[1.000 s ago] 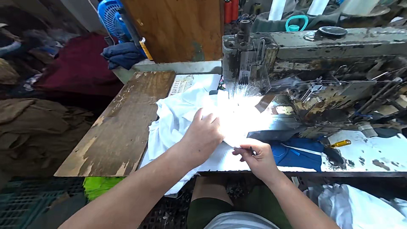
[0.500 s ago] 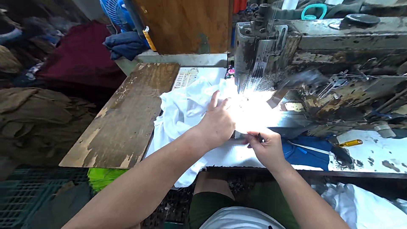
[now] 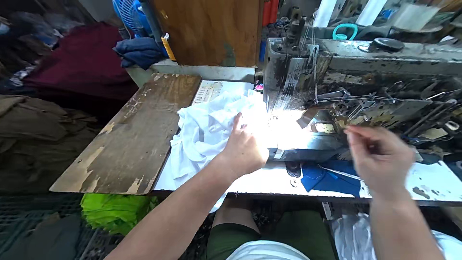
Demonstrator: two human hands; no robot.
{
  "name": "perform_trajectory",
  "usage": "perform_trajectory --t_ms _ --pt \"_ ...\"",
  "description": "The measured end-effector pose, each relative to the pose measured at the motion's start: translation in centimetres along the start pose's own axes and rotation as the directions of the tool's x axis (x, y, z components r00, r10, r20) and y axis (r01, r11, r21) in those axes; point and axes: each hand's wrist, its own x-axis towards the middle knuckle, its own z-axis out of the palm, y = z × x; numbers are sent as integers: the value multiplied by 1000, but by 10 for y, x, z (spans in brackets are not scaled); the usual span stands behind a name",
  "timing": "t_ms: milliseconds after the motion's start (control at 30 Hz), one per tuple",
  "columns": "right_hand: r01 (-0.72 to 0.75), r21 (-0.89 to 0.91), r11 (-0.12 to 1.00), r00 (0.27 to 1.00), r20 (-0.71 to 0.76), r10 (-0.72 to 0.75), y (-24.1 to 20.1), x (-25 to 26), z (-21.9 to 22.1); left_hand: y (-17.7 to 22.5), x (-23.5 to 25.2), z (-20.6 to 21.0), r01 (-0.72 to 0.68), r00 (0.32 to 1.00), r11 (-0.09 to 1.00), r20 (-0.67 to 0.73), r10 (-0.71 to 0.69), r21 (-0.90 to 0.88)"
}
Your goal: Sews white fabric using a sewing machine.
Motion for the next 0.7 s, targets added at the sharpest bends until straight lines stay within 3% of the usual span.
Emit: perform_trajectory --t_ms 133,200,267,367,433,467,533,567,600,700 --pt "192 38 981 968 -174 -183 -13 18 -52 7 22 -17 302 945 949 162 -285 -94" --pt "212 116 970 965 -180 -190 -26 18 -56 7 38 -5 414 909 904 99 -405 -103" --pt "192 181 965 981 -68 -182 -41 10 -49 9 45 12 475 880 874 45 -473 -106" --pt "31 262 965 962 253 -100 -50 -25 -12 6 43 17 443 897 882 80 -436 -162" --pt "-163 221 961 885 463 44 -53 -47 21 -7 48 15 375 925 908 138 -354 -187" --pt "-253 142 957 804 581 126 -59 -51 34 -18 54 19 333 940 921 142 -309 -204" --pt "-311 0 950 620 758 203 -70 -44 50 -40 71 26 283 957 933 137 -257 -222" --pt "-290 -26 957 567 800 194 -75 -37 55 -48 78 26 304 950 927 140 -279 -220" --pt "-239 -19 971 576 802 158 -80 -31 59 -55 83 23 360 931 907 145 -335 -219" --pt "-30 67 997 748 663 -22 -90 -14 70 -76 87 15 544 837 787 124 -533 -291"
